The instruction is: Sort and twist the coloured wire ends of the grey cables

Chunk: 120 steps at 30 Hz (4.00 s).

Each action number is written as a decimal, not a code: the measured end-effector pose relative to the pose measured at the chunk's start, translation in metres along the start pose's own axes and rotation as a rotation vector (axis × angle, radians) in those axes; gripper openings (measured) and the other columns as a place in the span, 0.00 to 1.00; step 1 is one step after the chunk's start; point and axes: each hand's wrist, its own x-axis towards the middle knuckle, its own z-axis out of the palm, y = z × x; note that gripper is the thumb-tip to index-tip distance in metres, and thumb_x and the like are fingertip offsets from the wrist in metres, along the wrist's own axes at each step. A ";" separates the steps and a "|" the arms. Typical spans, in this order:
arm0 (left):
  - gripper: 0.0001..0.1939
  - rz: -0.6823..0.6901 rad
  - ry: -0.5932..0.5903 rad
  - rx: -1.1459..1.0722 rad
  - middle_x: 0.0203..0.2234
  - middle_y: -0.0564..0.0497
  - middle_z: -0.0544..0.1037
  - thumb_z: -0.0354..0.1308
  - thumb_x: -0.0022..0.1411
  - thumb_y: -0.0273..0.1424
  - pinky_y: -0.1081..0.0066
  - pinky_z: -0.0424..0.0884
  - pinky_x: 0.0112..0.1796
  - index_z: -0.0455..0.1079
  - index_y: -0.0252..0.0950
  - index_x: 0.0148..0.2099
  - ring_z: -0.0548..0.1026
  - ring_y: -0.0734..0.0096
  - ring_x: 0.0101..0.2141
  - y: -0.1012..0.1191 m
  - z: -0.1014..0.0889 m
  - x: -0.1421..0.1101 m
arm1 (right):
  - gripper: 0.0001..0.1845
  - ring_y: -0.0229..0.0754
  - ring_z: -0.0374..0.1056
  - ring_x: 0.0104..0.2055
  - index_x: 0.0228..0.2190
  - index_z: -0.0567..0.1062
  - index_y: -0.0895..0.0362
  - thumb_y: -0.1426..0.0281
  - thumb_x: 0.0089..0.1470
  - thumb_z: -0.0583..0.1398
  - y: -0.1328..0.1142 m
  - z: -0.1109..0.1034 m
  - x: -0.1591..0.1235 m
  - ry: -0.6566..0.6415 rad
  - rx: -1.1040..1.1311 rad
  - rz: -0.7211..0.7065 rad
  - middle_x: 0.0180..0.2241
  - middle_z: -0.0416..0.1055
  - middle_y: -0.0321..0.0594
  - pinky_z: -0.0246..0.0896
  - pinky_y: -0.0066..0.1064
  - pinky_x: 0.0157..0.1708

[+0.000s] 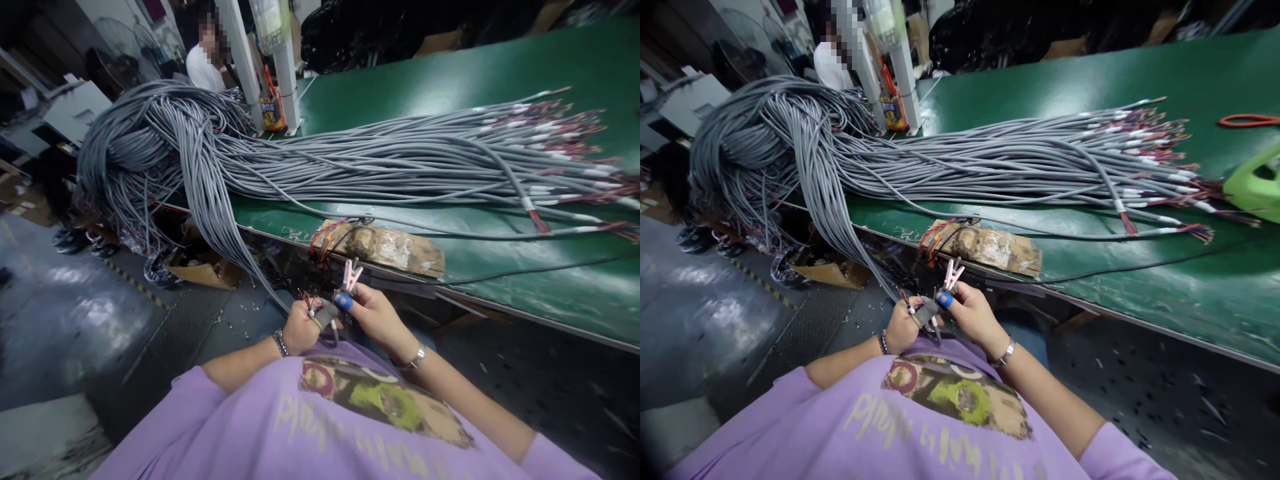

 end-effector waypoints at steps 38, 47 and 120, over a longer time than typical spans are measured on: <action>0.25 -0.045 0.097 -0.015 0.14 0.50 0.72 0.62 0.48 0.53 0.73 0.64 0.24 0.69 0.35 0.18 0.67 0.74 0.19 0.008 0.003 0.001 | 0.23 0.39 0.64 0.24 0.23 0.70 0.55 0.48 0.40 0.65 -0.004 0.002 0.000 -0.036 0.088 0.046 0.19 0.70 0.34 0.61 0.33 0.29; 0.24 -0.031 0.089 -0.036 0.15 0.51 0.72 0.63 0.49 0.51 0.73 0.64 0.24 0.70 0.34 0.19 0.68 0.74 0.20 0.004 0.003 0.003 | 0.25 0.36 0.60 0.19 0.24 0.69 0.54 0.47 0.39 0.66 0.002 0.014 -0.002 0.001 0.265 0.139 0.17 0.66 0.32 0.58 0.31 0.23; 0.21 -0.045 0.017 -0.112 0.15 0.51 0.72 0.63 0.51 0.48 0.74 0.63 0.24 0.72 0.33 0.23 0.67 0.75 0.19 -0.016 -0.004 0.000 | 0.15 0.32 0.62 0.22 0.23 0.73 0.56 0.71 0.27 0.69 0.004 0.006 0.004 0.065 0.586 0.361 0.21 0.71 0.32 0.58 0.25 0.22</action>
